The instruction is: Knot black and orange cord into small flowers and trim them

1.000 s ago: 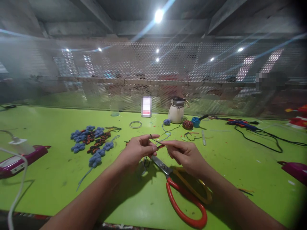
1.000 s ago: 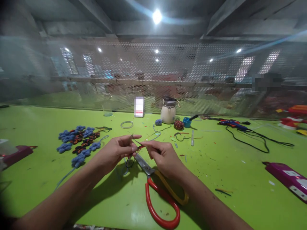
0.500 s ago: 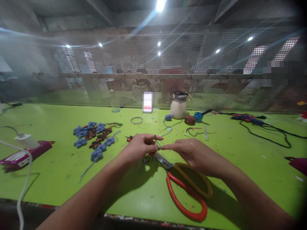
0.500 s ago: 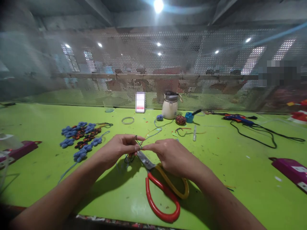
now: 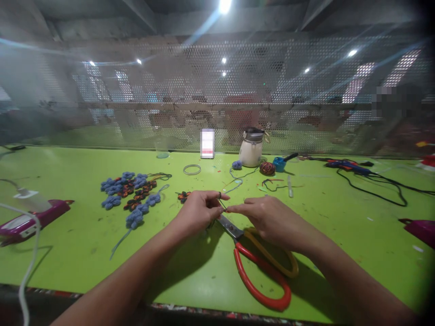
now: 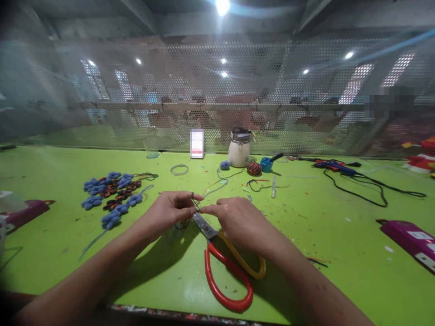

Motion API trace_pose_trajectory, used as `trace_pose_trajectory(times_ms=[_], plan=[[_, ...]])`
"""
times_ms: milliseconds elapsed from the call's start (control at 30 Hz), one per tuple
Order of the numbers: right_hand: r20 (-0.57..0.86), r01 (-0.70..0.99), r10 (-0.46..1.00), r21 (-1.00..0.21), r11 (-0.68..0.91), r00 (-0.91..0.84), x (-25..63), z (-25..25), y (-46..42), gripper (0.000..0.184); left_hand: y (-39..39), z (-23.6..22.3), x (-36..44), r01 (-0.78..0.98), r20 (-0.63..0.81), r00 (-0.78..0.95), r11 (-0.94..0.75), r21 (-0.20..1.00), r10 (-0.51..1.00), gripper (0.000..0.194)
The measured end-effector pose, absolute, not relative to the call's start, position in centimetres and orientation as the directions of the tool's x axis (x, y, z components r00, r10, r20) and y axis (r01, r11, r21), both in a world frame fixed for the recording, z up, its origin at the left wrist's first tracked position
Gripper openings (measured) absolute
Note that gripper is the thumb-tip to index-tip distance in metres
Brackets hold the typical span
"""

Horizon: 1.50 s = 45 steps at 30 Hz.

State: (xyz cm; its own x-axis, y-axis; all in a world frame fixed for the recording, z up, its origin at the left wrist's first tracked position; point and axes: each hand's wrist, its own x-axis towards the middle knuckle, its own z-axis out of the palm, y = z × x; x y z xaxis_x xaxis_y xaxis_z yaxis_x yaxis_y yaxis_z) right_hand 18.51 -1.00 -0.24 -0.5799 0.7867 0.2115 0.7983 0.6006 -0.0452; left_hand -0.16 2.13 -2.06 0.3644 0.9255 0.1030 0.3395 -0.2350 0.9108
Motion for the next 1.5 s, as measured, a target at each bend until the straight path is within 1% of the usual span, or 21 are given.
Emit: trace_pose_trajectory(times_ms=[67, 133, 200, 267, 333, 400, 467, 500, 533, 600, 667, 733, 767, 833, 867, 967, 1067, 1133, 1233, 1400, 1500], plan=[[0.243, 0.811, 0.8, -0.079, 0.579, -0.548, 18.3, -0.7, -0.9, 0.063, 2.1, -2.4, -0.1, 0.43, 0.217, 0.353, -0.364, 0.826, 0.91, 0.024], [0.282, 0.809, 0.816, -0.177, 0.561, -0.504, 18.0, -1.2, -0.7, 0.055, 2.1, -2.7, -0.1, 0.51, 0.361, 0.349, -0.498, 0.701, 0.865, 0.027], [0.324, 0.772, 0.835, -0.333, 0.541, -0.445, 17.6, -1.7, -0.5, 0.046, 1.8, -2.8, 0.0, 0.568, 0.472, 0.355, -0.587, 0.577, 0.807, 0.03], [0.353, 0.689, 0.857, -0.512, 0.514, -0.376, 17.2, -2.0, -0.3, 0.039, 1.6, -2.7, 0.1, 0.598, 0.53, 0.36, -0.626, 0.501, 0.768, 0.029], [0.349, 0.568, 0.892, -0.688, 0.452, -0.287, 16.5, -2.3, -0.2, 0.032, 1.3, -2.7, 0.2, 0.609, 0.562, 0.348, -0.637, 0.474, 0.751, 0.026], [0.284, 0.402, 0.942, -0.853, 0.332, -0.177, 15.9, -2.6, -0.1, 0.027, 1.1, -2.7, 0.3, 0.599, 0.588, 0.319, -0.639, 0.483, 0.743, 0.026], [0.162, 0.2, 0.982, -0.964, 0.178, -0.094, 15.2, -3.0, 0.0, 0.028, 1.1, -2.7, 0.3, 0.566, 0.608, 0.27, -0.634, 0.527, 0.746, 0.028], [0.108, 0.101, 0.991, -0.988, 0.116, -0.08, 15.0, -3.2, 0.0, 0.031, 1.2, -2.7, 0.3, 0.533, 0.604, 0.236, -0.621, 0.574, 0.761, 0.03], [0.077, 0.019, 0.994, -0.997, 0.078, -0.079, 14.7, -3.5, 0.0, 0.034, 1.3, -2.6, 0.3, 0.479, 0.577, 0.196, -0.591, 0.649, 0.793, 0.032], [0.085, -0.074, 0.993, -0.994, 0.079, -0.087, 14.5, -3.9, 0.0, 0.038, 1.5, -2.4, 0.2, 0.285, 0.437, 0.132, -0.456, 0.843, 0.89, 0.035], [0.163, -0.063, 0.983, -0.985, 0.158, -0.082, 14.6, -4.2, 0.1, 0.036, 1.7, -2.0, 0.0, 0.027, 0.256, 0.14, -0.262, 0.965, 0.956, 0.036], [0.297, 0.063, 0.951, -0.951, 0.302, -0.085, 15.0, -4.1, 0.1, 0.03, 1.9, -1.6, -0.4, -0.173, 0.148, 0.206, -0.113, 0.978, 0.967, 0.035], [0.386, 0.153, 0.916, -0.904, 0.399, -0.106, 15.3, -3.9, 0.1, 0.028, 2.0, -1.4, -0.7, -0.234, 0.121, 0.244, -0.062, 0.97, 0.962, 0.034], [0.551, 0.341, 0.809, -0.735, 0.587, -0.205, 16.1, -3.5, 0.0, 0.03, 2.2, -1.1, -1.2, -0.297, 0.074, 0.315, 0.024, 0.955, 0.946, 0.035], [0.6, 0.419, 0.752, -0.63, 0.654, -0.271, 16.4, -3.2, 0.0, 0.032, 2.2, -1.0, -1.4, -0.308, 0.054, 0.338, 0.057, 0.95, 0.939, 0.034], [0.598, 0.574, 0.673, -0.391, 0.72, -0.436, 17.2, -2.5, -0.2, 0.041, 2.4, -0.7, -1.8, -0.312, 0.023, 0.359, 0.096, 0.945, 0.933, 0.03], [0.543, 0.635, 0.668, -0.286, 0.717, -0.51, 17.6, -2.1, -0.3, 0.047, 2.4, -0.5, -2.0, -0.305, 0.018, 0.354, 0.097, 0.947, 0.935, 0.026], [0.527, 0.646, 0.667, -0.261, 0.718, -0.528, 17.7, -1.8, -0.4, 0.05, 2.4, -0.5, -2.1, -0.303, 0.017, 0.359, 0.1, 0.948, 0.933, 0.025], [0.509, 0.641, 0.675, -0.278, 0.716, -0.534, 17.8, -1.6, -0.4, 0.051, 2.4, -0.5, -2.2, -0.306, 0.007, 0.363, 0.112, 0.945, 0.932, 0.022], [0.5, 0.602, 0.695, -0.366, 0.71, -0.516, 17.8, -1.3, -0.5, 0.048, 2.6, -0.4, -2.2, -0.311, -0.001, 0.363, 0.122, 0.942, 0.932, 0.017], [0.504, 0.534, 0.702, -0.457, 0.711, -0.504, 17.7, -1.1, -0.7, 0.042, 2.6, -0.4, -2.2, -0.316, 0.006, 0.371, 0.12, 0.941, 0.929, 0.015]])
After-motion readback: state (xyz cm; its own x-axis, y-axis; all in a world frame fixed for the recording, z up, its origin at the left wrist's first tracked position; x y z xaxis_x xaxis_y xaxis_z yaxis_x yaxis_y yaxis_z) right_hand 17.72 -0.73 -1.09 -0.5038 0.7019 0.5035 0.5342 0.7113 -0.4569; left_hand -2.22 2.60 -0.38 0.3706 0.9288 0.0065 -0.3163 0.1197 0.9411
